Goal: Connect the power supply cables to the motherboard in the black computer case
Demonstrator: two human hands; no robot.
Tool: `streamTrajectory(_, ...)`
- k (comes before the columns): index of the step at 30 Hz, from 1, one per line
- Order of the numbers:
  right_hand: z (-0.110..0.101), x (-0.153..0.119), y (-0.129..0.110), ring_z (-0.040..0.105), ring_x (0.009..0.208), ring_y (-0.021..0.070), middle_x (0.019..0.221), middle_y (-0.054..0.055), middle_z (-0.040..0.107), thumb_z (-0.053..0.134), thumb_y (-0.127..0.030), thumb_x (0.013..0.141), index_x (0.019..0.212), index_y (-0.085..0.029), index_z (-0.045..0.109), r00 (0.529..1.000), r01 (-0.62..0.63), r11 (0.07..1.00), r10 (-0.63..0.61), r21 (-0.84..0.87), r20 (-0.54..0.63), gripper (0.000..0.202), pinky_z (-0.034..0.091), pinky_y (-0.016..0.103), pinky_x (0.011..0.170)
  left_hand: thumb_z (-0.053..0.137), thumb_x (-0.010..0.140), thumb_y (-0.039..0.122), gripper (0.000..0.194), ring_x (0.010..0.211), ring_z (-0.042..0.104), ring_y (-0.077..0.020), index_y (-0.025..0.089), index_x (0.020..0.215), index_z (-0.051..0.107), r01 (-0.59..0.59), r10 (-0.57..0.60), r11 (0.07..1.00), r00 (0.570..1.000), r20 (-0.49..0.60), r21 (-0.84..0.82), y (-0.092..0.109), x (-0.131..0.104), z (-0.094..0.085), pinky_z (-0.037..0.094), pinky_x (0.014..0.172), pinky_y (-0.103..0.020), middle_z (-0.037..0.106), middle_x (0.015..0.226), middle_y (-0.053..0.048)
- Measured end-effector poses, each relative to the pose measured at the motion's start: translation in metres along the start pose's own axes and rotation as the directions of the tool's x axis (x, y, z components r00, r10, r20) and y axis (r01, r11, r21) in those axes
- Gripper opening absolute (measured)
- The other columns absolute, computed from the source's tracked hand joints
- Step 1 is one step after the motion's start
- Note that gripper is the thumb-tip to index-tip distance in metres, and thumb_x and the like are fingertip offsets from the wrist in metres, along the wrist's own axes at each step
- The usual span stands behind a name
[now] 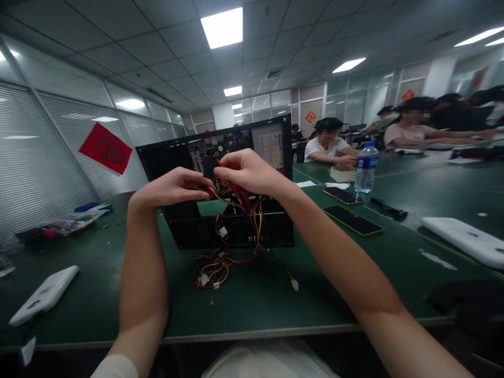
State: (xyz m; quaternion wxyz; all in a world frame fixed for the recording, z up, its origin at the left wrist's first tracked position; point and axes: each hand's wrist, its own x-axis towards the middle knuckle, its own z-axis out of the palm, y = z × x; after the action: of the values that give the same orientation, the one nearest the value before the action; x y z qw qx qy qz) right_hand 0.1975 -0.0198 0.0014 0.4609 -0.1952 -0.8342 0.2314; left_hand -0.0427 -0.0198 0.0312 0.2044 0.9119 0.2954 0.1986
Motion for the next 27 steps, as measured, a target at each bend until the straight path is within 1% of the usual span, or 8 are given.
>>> streamTrajectory(5, -0.005, 0.000, 0.002, 0.055, 0.065, 0.0125, 0.072, 0.003, 0.064, 0.069, -0.049, 0.084, 0.086, -0.013, 0.067, 1.000, -0.010, 1.000, 0.010, 0.004, -0.010, 0.036, 0.040, 0.025, 0.055, 0.076, 0.084, 0.032, 0.044, 0.094, 0.074, -0.0221, 0.013, 0.122, 0.067, -0.095, 0.089, 0.995, 0.975, -0.205, -0.021, 0.007, 0.001, 0.005, 0.061, 0.083, -0.033, 0.077, 0.103, -0.011)
streamTrajectory(7, -0.005, 0.000, 0.003, 0.056, 0.066, 0.0126, 0.075, 0.003, 0.065, 0.069, -0.049, 0.083, 0.088, -0.013, 0.067, 1.000, -0.025, 0.999, 0.025, 0.032, 0.001, 0.036, 0.041, 0.024, 0.056, 0.078, 0.082, 0.032, 0.052, 0.091, 0.074, -0.0215, 0.013, 0.128, 0.063, -0.116, 0.128, 0.992, 0.950, -0.285, 0.059, 0.012, 0.000, 0.007, 0.061, 0.080, -0.031, 0.076, 0.097, -0.009)
streamTrajectory(9, -0.005, 0.000, 0.003, 0.058, 0.066, 0.0126, 0.076, 0.003, 0.066, 0.071, -0.048, 0.083, 0.089, -0.013, 0.066, 0.999, -0.041, 0.996, 0.042, 0.073, -0.002, 0.036, 0.041, 0.024, 0.055, 0.078, 0.082, 0.031, 0.057, 0.086, 0.073, -0.0200, 0.013, 0.133, 0.061, -0.113, 0.163, 0.979, 0.932, -0.325, 0.168, 0.018, 0.000, 0.010, 0.060, 0.076, -0.029, 0.076, 0.092, -0.007)
streamTrajectory(12, -0.005, 0.000, 0.004, 0.060, 0.065, 0.0128, 0.077, 0.004, 0.067, 0.073, -0.044, 0.081, 0.090, -0.013, 0.064, 0.997, -0.068, 0.987, 0.070, 0.147, -0.012, 0.034, 0.043, 0.023, 0.054, 0.077, 0.082, 0.029, 0.064, 0.079, 0.072, -0.0173, 0.013, 0.141, 0.056, -0.109, 0.211, 0.949, 0.916, -0.340, 0.295, 0.029, 0.001, 0.014, 0.058, 0.073, -0.026, 0.074, 0.086, -0.004)
streamTrajectory(16, -0.006, 0.000, 0.005, 0.063, 0.064, 0.0143, 0.076, 0.002, 0.069, 0.075, -0.036, 0.081, 0.107, -0.015, 0.059, 0.992, -0.113, 0.965, 0.122, 0.236, -0.022, 0.037, 0.048, 0.024, 0.054, 0.076, 0.083, 0.027, 0.066, 0.076, 0.070, -0.0155, 0.013, 0.144, 0.053, -0.105, 0.258, 0.916, 0.894, -0.367, 0.388, 0.039, 0.001, 0.019, 0.057, 0.073, -0.026, 0.074, 0.084, -0.003)
streamTrajectory(20, -0.007, -0.002, 0.003, 0.066, 0.068, 0.0163, 0.078, 0.002, 0.069, 0.075, -0.031, 0.083, 0.122, -0.017, 0.056, 0.995, -0.087, 0.974, 0.096, 0.210, -0.033, 0.046, 0.051, 0.025, 0.056, 0.074, 0.084, 0.030, 0.063, 0.075, 0.070, -0.0147, 0.015, 0.142, 0.055, -0.092, 0.278, 0.887, 0.889, -0.365, 0.451, 0.040, 0.002, 0.022, 0.055, 0.071, -0.025, 0.074, 0.084, -0.002)
streamTrajectory(24, -0.006, -0.003, -0.001, 0.069, 0.085, 0.0204, 0.093, 0.006, 0.072, 0.073, -0.028, 0.083, 0.119, -0.015, 0.062, 1.000, -0.021, 0.979, 0.023, 0.204, -0.012, 0.039, 0.058, 0.031, 0.071, 0.074, 0.084, 0.029, 0.063, 0.073, 0.069, -0.0149, 0.017, 0.142, 0.055, -0.097, 0.289, 0.877, 0.889, -0.355, 0.472, 0.036, 0.006, 0.023, 0.054, 0.071, -0.025, 0.074, 0.082, -0.002)
streamTrajectory(27, -0.006, -0.003, -0.003, 0.069, 0.090, 0.0208, 0.098, 0.007, 0.073, 0.071, -0.025, 0.083, 0.114, -0.015, 0.066, 1.000, -0.005, 0.981, 0.001, 0.192, 0.020, 0.033, 0.059, 0.033, 0.076, 0.075, 0.083, 0.029, 0.063, 0.071, 0.069, -0.0148, 0.016, 0.141, 0.056, -0.104, 0.297, 0.868, 0.892, -0.340, 0.485, 0.033, 0.008, 0.022, 0.053, 0.069, -0.025, 0.073, 0.080, -0.001)
